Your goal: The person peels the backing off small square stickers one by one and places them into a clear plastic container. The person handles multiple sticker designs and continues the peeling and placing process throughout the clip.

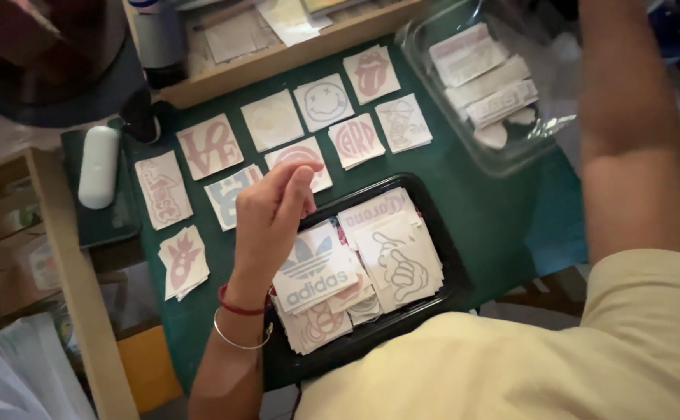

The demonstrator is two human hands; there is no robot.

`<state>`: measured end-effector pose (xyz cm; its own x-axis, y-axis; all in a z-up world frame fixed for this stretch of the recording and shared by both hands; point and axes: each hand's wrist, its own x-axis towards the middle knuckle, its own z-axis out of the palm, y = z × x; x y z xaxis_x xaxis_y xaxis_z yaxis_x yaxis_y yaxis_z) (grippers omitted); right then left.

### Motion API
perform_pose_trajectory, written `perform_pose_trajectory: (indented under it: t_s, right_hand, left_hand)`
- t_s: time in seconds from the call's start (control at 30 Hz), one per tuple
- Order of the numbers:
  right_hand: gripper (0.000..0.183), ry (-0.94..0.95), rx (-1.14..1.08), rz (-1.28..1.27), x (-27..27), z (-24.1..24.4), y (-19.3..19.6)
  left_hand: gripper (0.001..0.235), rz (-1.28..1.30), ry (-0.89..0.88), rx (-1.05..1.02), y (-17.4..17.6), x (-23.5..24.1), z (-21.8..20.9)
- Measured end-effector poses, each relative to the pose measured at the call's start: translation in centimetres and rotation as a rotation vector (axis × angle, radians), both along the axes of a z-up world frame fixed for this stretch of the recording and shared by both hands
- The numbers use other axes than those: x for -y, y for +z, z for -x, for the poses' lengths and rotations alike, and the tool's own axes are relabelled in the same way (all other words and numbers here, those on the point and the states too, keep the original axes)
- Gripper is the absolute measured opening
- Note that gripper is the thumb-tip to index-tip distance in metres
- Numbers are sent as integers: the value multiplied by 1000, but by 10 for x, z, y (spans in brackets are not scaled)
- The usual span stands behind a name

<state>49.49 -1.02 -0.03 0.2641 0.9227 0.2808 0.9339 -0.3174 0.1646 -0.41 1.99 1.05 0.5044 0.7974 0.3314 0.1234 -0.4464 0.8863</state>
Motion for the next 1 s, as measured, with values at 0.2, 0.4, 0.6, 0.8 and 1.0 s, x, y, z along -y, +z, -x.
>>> perform_pose_trajectory:
  t_s: [0.2,0.4,0.6,0.8,1.0]
  right_hand:
    - [44,-36,-51,11,14,2,9]
    - [46,-65,-116,56,20,8,8]
    - [48,-90,-173,74,13,20,20]
    - [50,-109,-225,108,4,32,35]
    - [52,-126,-280,143,-6,37,37]
  left_hand:
    - [27,-1,-1,10,2,0,0]
    - [28,11,1,-6,0,1,0]
    - [27,11,3,-11,-1,-1,0]
    - [27,5,-3,-6,-3,-2,0]
    - [28,20,-9,13,-2,-1,1]
